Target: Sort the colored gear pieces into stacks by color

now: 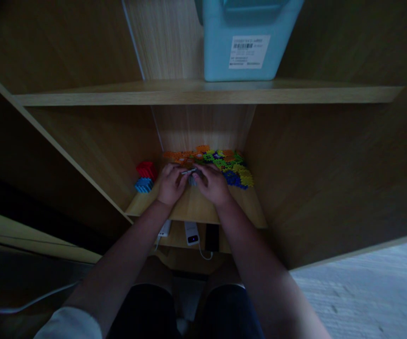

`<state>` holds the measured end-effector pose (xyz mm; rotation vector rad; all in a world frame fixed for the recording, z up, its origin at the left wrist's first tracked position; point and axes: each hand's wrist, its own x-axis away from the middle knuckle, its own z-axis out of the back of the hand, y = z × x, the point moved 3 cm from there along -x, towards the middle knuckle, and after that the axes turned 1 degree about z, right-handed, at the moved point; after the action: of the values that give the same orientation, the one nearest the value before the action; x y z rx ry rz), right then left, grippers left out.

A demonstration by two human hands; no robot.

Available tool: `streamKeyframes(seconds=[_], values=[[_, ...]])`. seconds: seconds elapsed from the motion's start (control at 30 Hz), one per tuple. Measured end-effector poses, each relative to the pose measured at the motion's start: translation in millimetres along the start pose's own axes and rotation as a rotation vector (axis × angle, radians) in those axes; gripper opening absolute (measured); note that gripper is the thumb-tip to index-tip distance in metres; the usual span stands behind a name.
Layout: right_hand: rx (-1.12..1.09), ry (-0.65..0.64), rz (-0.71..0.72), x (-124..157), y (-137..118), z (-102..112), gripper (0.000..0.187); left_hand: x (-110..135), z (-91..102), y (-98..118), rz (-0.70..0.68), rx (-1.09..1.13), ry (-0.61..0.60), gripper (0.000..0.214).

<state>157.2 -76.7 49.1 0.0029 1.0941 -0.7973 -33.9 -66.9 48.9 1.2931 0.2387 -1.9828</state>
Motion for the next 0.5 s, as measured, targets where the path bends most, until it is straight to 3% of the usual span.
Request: streamKeyframes(seconds=[0.13, 0.33, 0.5], values=[[-0.026, 0.050, 0.034, -0.6, -3.0, 2.8, 0.040, -0.2, -1.2, -0.1, 0.004, -0.010, -0.052, 0.014], [0.011, 0.036, 0.023, 0.2, 0.3, 0.4, 0.019, 0.4, -2.6, 3.0, -0.005, -0.009, -0.105, 0.015], [0.022, 0.032, -0.029, 1.3, 4.8, -1.0, 0.023, -0.5, 1.2, 4.5, 0.017, -0.015, -0.078, 0.015]])
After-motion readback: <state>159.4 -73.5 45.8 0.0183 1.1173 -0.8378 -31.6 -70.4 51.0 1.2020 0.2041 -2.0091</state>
